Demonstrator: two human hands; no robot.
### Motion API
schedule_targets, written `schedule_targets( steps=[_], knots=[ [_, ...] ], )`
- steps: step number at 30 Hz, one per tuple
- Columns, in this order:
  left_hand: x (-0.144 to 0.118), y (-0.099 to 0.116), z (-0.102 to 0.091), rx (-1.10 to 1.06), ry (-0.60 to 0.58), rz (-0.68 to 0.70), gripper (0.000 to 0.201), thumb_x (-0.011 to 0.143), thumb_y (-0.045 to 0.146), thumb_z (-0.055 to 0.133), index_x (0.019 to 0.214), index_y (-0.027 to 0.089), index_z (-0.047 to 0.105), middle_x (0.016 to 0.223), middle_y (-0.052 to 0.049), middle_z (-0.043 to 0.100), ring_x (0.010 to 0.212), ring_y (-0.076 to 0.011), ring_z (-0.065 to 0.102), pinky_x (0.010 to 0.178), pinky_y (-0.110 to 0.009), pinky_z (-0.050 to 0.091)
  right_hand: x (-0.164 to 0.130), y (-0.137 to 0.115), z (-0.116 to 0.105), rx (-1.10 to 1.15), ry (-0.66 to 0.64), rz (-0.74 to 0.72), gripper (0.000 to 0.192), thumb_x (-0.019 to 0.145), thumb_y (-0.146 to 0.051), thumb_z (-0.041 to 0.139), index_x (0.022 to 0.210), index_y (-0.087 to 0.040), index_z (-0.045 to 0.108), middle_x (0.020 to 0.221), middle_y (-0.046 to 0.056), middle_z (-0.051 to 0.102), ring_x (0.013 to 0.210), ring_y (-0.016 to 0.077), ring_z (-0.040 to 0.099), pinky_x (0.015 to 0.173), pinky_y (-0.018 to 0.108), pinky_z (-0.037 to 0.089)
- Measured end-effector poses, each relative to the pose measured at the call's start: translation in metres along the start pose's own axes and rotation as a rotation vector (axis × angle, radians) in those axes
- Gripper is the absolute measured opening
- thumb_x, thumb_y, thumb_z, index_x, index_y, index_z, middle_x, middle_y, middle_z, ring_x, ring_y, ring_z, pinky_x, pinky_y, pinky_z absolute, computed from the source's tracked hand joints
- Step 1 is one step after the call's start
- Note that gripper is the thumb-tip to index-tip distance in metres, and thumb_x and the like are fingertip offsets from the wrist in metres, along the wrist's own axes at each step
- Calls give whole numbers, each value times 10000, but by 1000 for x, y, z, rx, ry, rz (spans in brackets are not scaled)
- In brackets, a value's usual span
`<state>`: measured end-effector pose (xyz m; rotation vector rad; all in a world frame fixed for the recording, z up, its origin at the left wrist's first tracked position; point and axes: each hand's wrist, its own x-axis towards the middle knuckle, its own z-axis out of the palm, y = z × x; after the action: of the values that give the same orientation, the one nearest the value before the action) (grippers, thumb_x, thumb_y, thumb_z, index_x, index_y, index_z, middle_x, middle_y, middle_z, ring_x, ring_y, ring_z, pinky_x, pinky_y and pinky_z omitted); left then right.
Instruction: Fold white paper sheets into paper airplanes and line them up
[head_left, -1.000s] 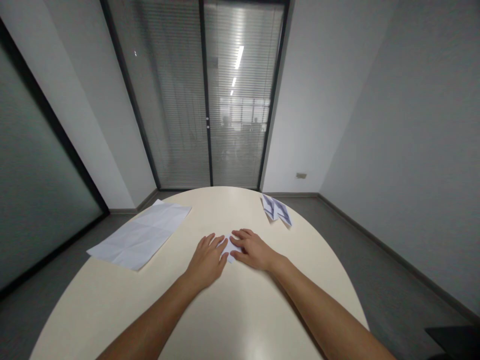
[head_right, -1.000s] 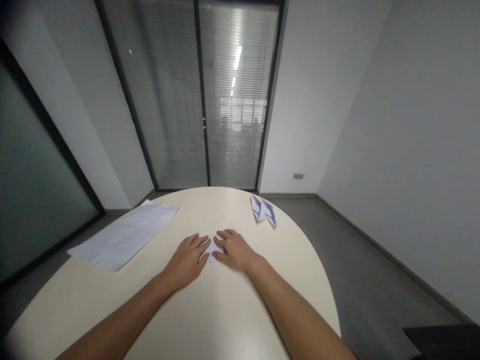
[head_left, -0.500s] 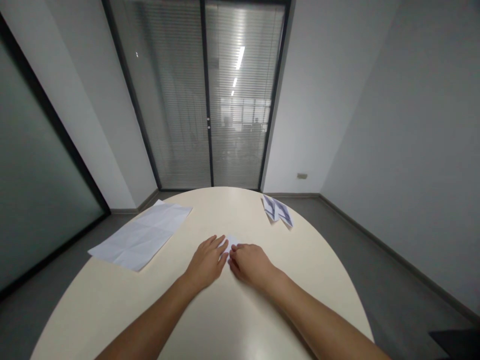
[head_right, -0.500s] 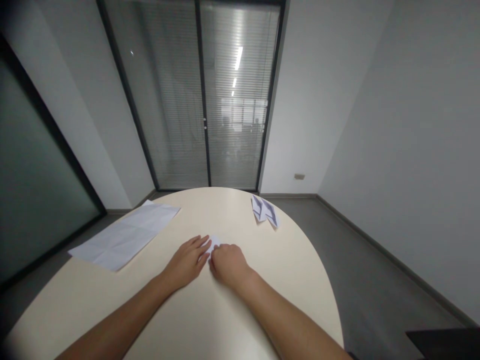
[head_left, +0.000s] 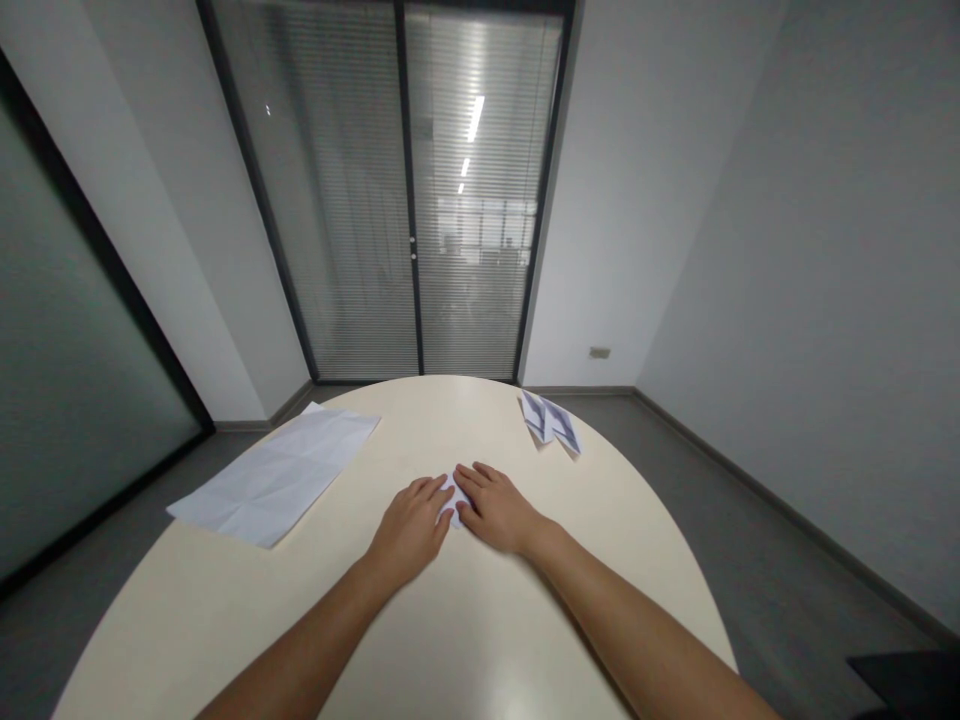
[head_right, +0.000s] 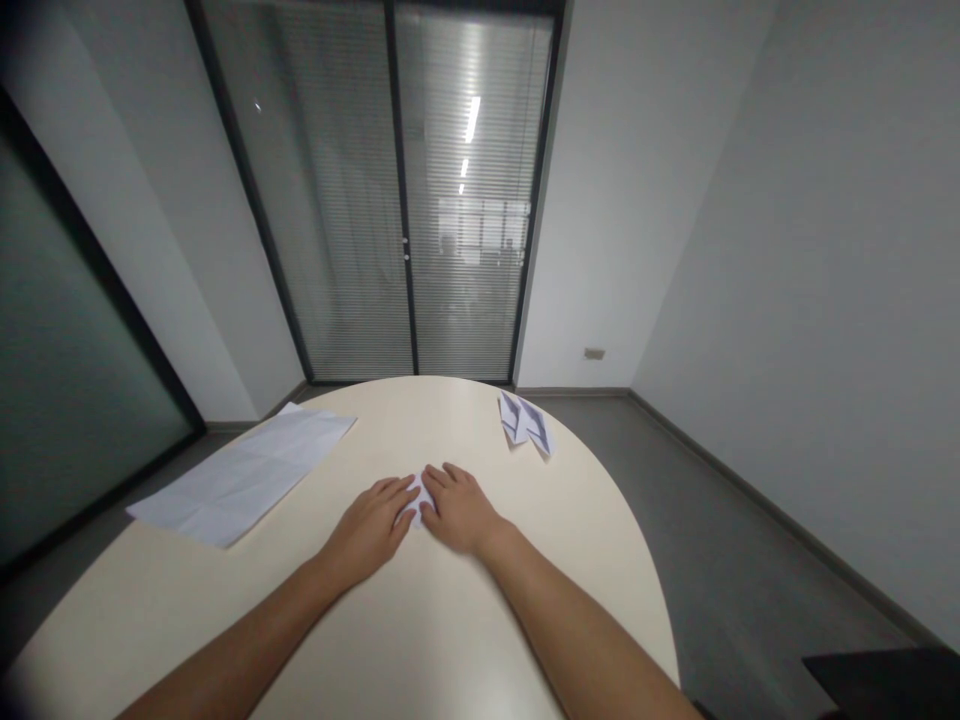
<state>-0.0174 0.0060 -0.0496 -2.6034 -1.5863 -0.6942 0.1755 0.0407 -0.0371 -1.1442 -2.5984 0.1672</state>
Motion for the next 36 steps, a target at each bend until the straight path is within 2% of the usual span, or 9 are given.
schedule_targets(
  steps=[3, 6, 10, 15, 20, 26, 30, 32, 36],
  knots=[
    [-1, -1, 2, 16, 4, -46, 360, 971, 283, 481, 1280, 198, 646, 1376, -101, 615, 1243, -277, 542, 1053, -458, 452, -2, 1, -10, 18, -20, -75, 486, 969, -348, 484, 1394, -117, 535, 1444, 175, 532, 1324, 298, 479, 1108, 444, 359],
    [-1, -3, 2, 33, -10, -64, 365, 964, 286, 497, 1284, 193, 646, 1381, -92, 613, 1237, -282, 544, 1044, -453, 458, -4, -1, -22, 21, -59, -101, 385, 933, -357, 570, 1253, -155, 639, 1344, 162, 610, 1229, 287, 551, 1026, 402, 419],
    [-1, -4, 0, 32, -12, -59, 364, 962, 307, 501, 1271, 191, 655, 1365, -87, 626, 1229, -276, 551, 1040, -448, 460, -4, -4, -27, -1, -55, -20, 244, 933, -332, 577, 1084, -190, 708, 1206, 120, 672, 1103, 257, 594, 947, 367, 440],
    [-3, -2, -1, 6, 1, -66, 381, 914, 374, 578, 1242, 203, 667, 1354, -90, 633, 1238, -285, 552, 1057, -457, 445, -1, -6, -23, -10, -12, 60, 231, 931, -339, 589, 1066, -191, 706, 1158, 113, 676, 1052, 247, 584, 916, 359, 433],
    [-3, -1, 2, -41, 33, -99, 365, 888, 372, 611, 1205, 202, 673, 1328, -93, 645, 1225, -281, 557, 1056, -458, 442, 0, -6, -20, 9, 40, 197, 208, 902, -362, 629, 949, -179, 717, 1083, 122, 679, 996, 253, 583, 875, 358, 440],
    [-2, -3, 3, -109, 85, -104, 359, 865, 344, 647, 1201, 217, 652, 1285, -88, 663, 1196, -269, 574, 1048, -449, 446, 2, -5, -11, 205, 110, 341, 220, 792, -302, 740, 958, -165, 697, 1028, 108, 675, 948, 237, 592, 846, 338, 450],
    [-3, -3, 4, -148, 93, -123, 444, 844, 334, 669, 1265, 208, 605, 1286, -99, 655, 1203, -280, 572, 1057, -454, 439, 6, 1, 1, 391, 162, 434, 281, 756, -249, 756, 1008, -163, 666, 968, 81, 678, 861, 206, 604, 776, 315, 464],
    [-4, -4, 5, -171, 95, -147, 559, 825, 335, 683, 1345, 187, 541, 1315, -121, 633, 1217, -297, 564, 1057, -468, 437, 8, 6, 6, 515, 165, 429, 305, 770, -220, 729, 1060, -174, 646, 906, 47, 673, 787, 176, 598, 720, 290, 462],
    [-3, -8, 9, -263, 140, -229, 795, 796, 333, 703, 1491, 161, 356, 1302, -152, 624, 1190, -296, 586, 1016, -460, 468, 12, 14, 11, 694, 190, 311, 306, 797, -191, 661, 1098, -197, 607, 818, -8, 637, 669, 135, 545, 631, 254, 433]
  ],
)
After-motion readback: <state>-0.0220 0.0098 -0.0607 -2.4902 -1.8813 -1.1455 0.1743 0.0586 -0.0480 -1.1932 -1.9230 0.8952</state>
